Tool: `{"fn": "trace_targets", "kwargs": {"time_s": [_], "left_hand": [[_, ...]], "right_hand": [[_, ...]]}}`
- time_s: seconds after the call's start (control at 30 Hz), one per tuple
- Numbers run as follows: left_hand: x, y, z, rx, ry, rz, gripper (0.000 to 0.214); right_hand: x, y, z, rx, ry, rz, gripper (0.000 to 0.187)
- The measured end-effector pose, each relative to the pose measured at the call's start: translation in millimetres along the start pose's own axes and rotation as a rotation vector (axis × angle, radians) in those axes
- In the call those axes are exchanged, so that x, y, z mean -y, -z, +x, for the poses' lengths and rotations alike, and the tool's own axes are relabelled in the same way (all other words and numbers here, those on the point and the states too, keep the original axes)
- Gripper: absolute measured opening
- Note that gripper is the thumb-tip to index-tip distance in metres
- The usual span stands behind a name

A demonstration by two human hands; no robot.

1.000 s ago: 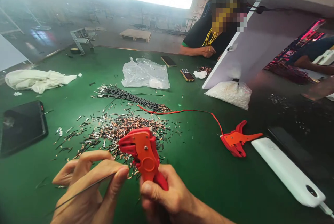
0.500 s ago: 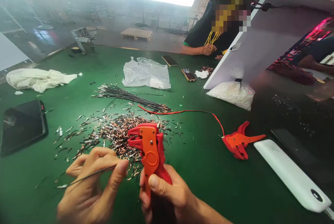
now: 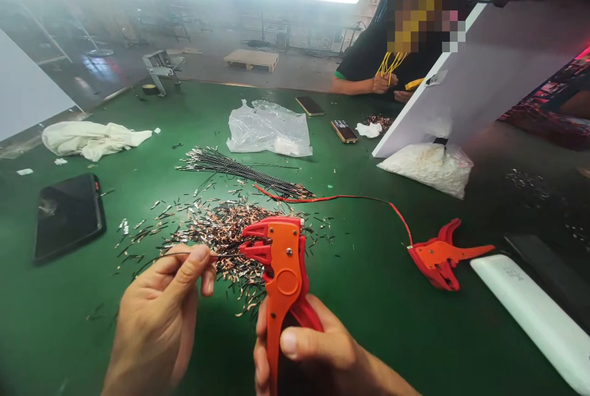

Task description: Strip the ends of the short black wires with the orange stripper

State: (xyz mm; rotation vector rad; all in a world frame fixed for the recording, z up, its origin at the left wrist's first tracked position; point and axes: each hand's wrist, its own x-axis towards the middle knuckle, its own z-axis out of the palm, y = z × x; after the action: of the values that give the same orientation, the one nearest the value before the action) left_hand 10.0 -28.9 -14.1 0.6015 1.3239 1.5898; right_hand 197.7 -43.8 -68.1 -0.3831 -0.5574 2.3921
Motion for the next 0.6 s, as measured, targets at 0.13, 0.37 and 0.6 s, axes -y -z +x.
{"fn": "trace_targets", "kwargs": {"time_s": [0.13, 0.37, 0.6], "left_hand": [[-13, -4.2, 4, -0.017, 0.174, -0.126, 0.04], [-14, -7.1, 2, 0.022, 0.226, -0.112, 0.041], [-11, -5.3, 1, 0.068, 0.206, -0.04, 0.041]], "right_hand": [[-2, 4, -2, 0.039, -0.016, -0.045, 0.03], [-1, 0, 1, 0.052, -0.011, -0.181, 0.031], [-2, 3, 0, 0.063, -0.011, -0.216, 0.03]]}}
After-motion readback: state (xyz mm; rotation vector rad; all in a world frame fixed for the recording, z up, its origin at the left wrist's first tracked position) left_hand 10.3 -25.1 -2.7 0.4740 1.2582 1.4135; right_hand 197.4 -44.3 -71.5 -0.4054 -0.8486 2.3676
